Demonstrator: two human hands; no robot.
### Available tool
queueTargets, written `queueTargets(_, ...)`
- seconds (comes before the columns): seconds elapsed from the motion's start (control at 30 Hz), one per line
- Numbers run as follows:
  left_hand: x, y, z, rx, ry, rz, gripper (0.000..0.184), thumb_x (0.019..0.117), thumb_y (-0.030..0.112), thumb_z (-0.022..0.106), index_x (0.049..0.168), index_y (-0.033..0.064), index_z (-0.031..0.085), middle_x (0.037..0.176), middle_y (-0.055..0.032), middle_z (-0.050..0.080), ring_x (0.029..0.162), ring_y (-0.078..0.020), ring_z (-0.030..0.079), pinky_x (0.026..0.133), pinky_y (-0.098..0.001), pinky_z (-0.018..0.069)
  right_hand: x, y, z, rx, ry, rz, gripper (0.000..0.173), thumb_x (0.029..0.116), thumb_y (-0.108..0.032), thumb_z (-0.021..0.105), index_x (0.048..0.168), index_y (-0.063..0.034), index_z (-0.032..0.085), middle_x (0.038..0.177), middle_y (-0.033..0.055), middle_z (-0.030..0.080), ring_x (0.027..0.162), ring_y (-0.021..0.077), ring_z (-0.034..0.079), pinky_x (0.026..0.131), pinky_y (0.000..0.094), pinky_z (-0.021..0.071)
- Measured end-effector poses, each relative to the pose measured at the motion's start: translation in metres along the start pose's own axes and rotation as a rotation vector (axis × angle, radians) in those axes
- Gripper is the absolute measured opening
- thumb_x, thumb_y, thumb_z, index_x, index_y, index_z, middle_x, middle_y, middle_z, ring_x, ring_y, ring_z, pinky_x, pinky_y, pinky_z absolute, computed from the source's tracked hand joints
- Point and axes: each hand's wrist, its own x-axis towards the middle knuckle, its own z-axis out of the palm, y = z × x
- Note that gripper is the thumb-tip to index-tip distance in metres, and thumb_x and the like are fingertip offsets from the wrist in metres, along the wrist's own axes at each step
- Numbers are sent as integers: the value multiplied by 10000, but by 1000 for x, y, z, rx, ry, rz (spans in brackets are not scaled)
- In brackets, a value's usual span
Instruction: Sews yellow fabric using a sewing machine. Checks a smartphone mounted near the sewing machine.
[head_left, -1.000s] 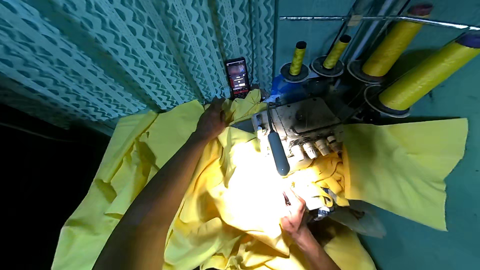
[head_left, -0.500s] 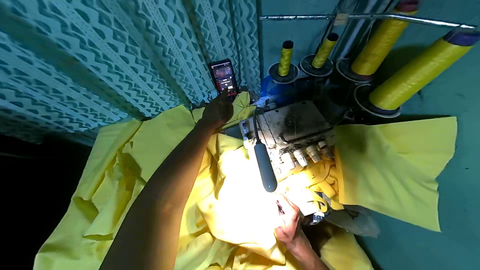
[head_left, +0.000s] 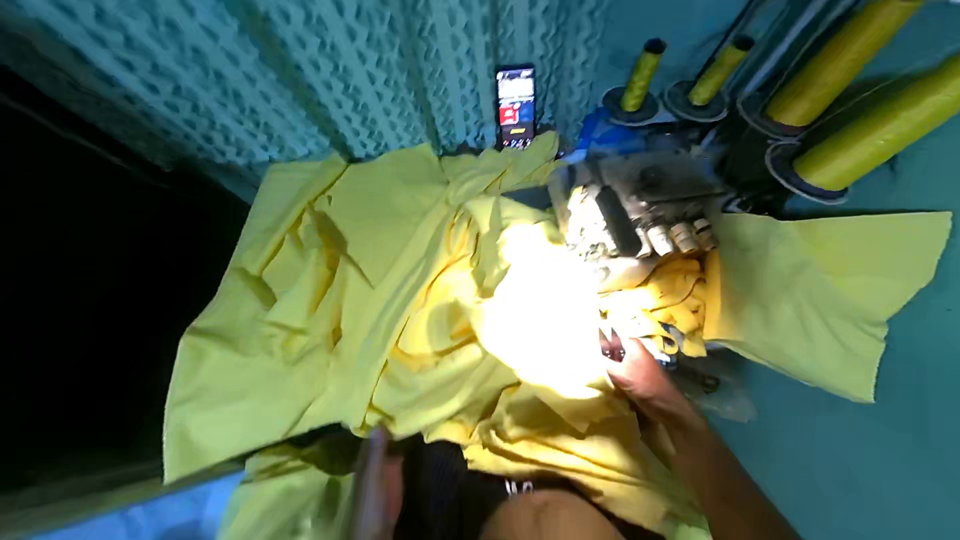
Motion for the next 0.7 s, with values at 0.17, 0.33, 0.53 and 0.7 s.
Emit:
queueTargets(0.17, -20, 35, 35, -228, 95, -52, 294, 1080, 173, 489, 1329, 17, 487, 1104, -36, 690, 1001, -133, 704, 894, -379, 609, -27, 25, -16, -104, 3, 71, 134, 884, -100, 704, 805, -36, 617, 614, -26, 505, 520, 50, 485, 519, 253, 441)
queueTargets(0.33, 41, 171, -16, 330, 81, 353, 351, 1078, 398, 489, 1299, 130, 535, 993, 161, 651, 838, 94, 633, 766, -164, 565, -53, 1, 32, 323, -21, 69, 80, 859, -96, 698, 863, -67, 624, 597, -60, 558, 477, 41, 527, 476, 231, 487)
queueTargets(0.53, 192, 283, -10, 1317, 49, 816, 644, 990, 543, 583, 1299, -22, 558, 1204, -379, 592, 1069, -586, 599, 863, -809, 431, -54, -14, 111, 852, -46, 145, 184, 926, -105, 742, 881, -12, 590, 533, 10, 530, 399, 66, 466, 396, 218, 419)
queueTargets(0.7, 69, 214, 129, 1240, -485, 595, 487, 1062, 397, 544, 1296, -27, 592, 1103, -240, 689, 941, -379, 701, 831, -596, 565, -54, 13, 104, 870, 87, 258, 209, 892, -58, 766, 885, -15, 562, 534, -7, 497, 396, 48, 426, 385, 201, 387)
